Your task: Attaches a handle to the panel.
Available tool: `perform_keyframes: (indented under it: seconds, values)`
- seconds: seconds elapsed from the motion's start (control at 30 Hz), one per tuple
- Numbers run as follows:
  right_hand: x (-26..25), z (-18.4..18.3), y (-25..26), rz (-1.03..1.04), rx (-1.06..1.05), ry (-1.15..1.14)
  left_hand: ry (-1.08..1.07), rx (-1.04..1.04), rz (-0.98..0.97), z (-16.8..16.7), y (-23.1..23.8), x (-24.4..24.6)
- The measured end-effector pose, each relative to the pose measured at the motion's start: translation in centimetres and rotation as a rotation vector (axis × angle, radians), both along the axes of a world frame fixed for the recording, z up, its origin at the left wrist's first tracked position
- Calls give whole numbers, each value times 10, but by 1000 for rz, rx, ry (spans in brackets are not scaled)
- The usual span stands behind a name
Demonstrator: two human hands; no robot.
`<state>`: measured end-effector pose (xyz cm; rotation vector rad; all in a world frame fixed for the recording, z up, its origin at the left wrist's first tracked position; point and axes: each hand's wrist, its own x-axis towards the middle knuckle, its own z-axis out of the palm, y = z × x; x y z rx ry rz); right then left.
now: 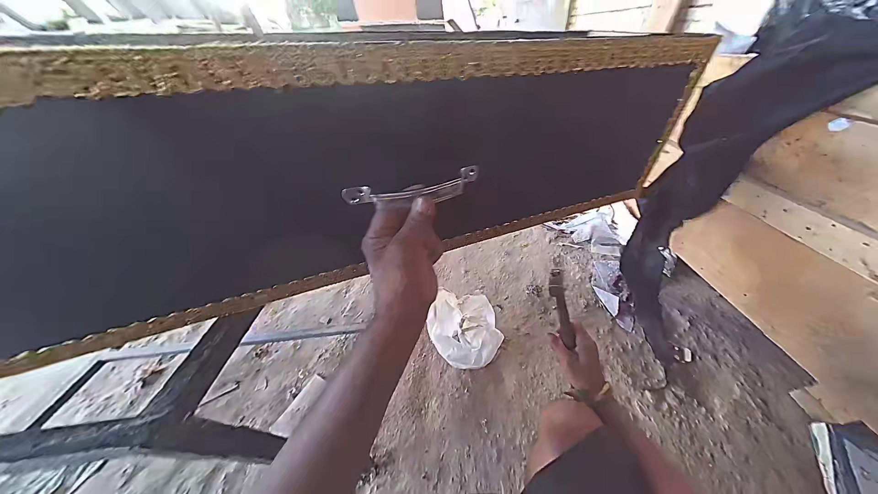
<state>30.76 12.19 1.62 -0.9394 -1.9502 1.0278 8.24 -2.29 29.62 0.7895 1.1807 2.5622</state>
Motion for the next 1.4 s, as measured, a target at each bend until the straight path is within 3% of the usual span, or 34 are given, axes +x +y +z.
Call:
perform_keyframes:
  seconds: [0.1,0.23,0.4,0.5,0.57,0.77,0.93,1.1,1.4]
  values:
    - [5,14,-1,-5,-61,7,59,-55,15,0,1,2]
    - [7,43,-6,40,-189,373,102,-112,47,3,-1,0]
    - [13,125,-16,57,227,745,120,-67,64,-1,1,-1]
    - [9,169,-6,235,449,1009,107,-9,77,-6,5,-1]
    - [1,180,-7,285,528,1065,94,-5,77,-8,7,0]
    - [-27,163,-45,237,243,822,102,11,83,-12,10,-6]
    - [-50,185,-56,355,195,731,85,77,65,-14,12,-6]
    - [-72,204,-72,384,85,756,90,0,84,-13,7,-5]
    - [-100,133,-99,407,-393,537,85,-38,66,-3,0,-4]
